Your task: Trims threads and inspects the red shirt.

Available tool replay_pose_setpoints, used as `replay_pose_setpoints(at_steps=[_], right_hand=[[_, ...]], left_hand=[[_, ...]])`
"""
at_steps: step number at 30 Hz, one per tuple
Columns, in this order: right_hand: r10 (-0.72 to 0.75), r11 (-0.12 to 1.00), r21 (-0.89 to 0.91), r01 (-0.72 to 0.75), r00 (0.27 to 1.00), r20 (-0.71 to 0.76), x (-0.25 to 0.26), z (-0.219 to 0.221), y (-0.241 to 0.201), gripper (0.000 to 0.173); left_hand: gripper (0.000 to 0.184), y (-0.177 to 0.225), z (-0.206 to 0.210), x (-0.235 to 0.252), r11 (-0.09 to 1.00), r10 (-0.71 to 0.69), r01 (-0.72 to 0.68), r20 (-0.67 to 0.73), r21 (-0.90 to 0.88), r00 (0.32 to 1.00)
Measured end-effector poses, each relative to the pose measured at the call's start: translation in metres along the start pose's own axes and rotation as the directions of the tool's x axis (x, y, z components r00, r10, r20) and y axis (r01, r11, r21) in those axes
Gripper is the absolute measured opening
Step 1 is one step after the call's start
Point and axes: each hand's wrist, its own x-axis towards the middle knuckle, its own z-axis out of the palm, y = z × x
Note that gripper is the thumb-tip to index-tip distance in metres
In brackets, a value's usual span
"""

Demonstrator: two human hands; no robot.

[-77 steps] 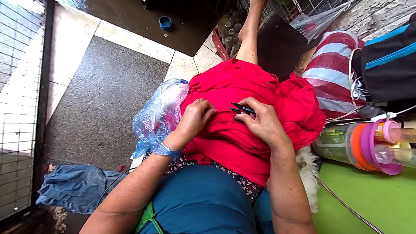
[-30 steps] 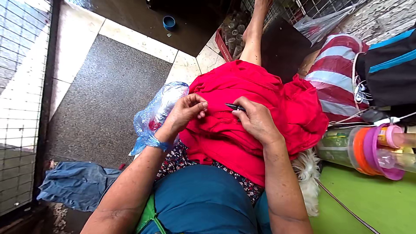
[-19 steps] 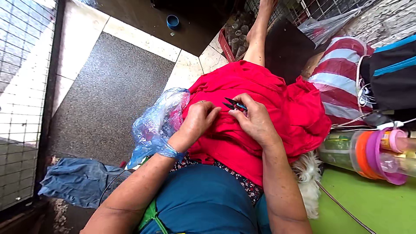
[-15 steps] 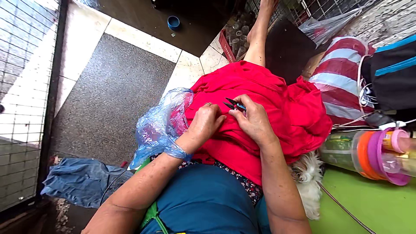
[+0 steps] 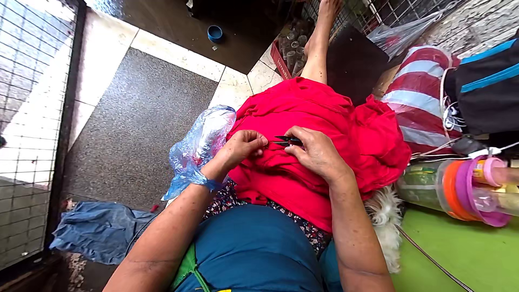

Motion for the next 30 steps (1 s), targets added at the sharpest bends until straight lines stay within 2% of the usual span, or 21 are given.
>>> replay_pose_setpoints(at_steps=[4,7,12,14,16,19,22,24,27,30], right_hand=[[0.005,0.991,-0.136,0.005,0.997,0.072,0.008,0.003,-0.007,0.015],[0.005,0.984,-0.175,0.014,0.995,0.104,0.016,0.011,-0.009,0.013],[-0.065,0.980,-0.184,0.072,0.997,0.044,0.019,0.021,-0.003,0.004],[-0.071,0.982,-0.175,0.073,0.997,0.019,0.018,0.022,-0.001,0.005],[-0.047,0.988,-0.149,0.047,0.999,0.003,0.017,0.021,0.000,0.007],[0.003,0.996,-0.090,-0.006,1.000,-0.027,0.014,0.017,-0.001,0.015],[0.000,0.998,-0.069,-0.002,0.999,-0.035,0.007,0.008,-0.007,0.017],[-0.019,0.998,-0.057,0.020,1.000,0.006,0.006,0.003,-0.006,0.018],[-0.051,0.997,-0.054,0.054,0.997,0.064,0.008,0.001,-0.003,0.016],[-0.049,0.994,-0.093,0.059,0.993,0.104,0.012,0.005,-0.004,0.013]], left_hand=[[0.014,-0.002,-0.002,-0.002,0.996,0.000,0.001,0.014,-0.085,1.000],[0.013,-0.002,-0.001,-0.003,0.991,0.008,-0.007,0.005,-0.136,1.000],[0.012,-0.004,-0.001,-0.003,0.990,0.012,-0.015,-0.019,-0.143,1.000],[0.010,-0.001,-0.001,-0.006,0.998,-0.006,0.003,-0.055,-0.058,0.998],[0.013,0.003,-0.001,-0.009,0.994,0.005,0.004,-0.084,0.112,0.996],[0.022,0.009,0.007,-0.011,0.931,0.080,-0.040,-0.096,0.362,0.992],[0.021,0.012,0.016,-0.012,0.896,0.153,-0.100,-0.089,0.433,0.984],[0.018,0.012,0.011,-0.010,0.923,0.108,-0.081,-0.051,0.376,0.993],[0.015,0.003,-0.002,-0.008,0.987,0.045,-0.048,0.019,0.155,0.999],[0.013,-0.007,-0.008,-0.007,0.999,0.038,-0.038,0.019,-0.003,0.999]])
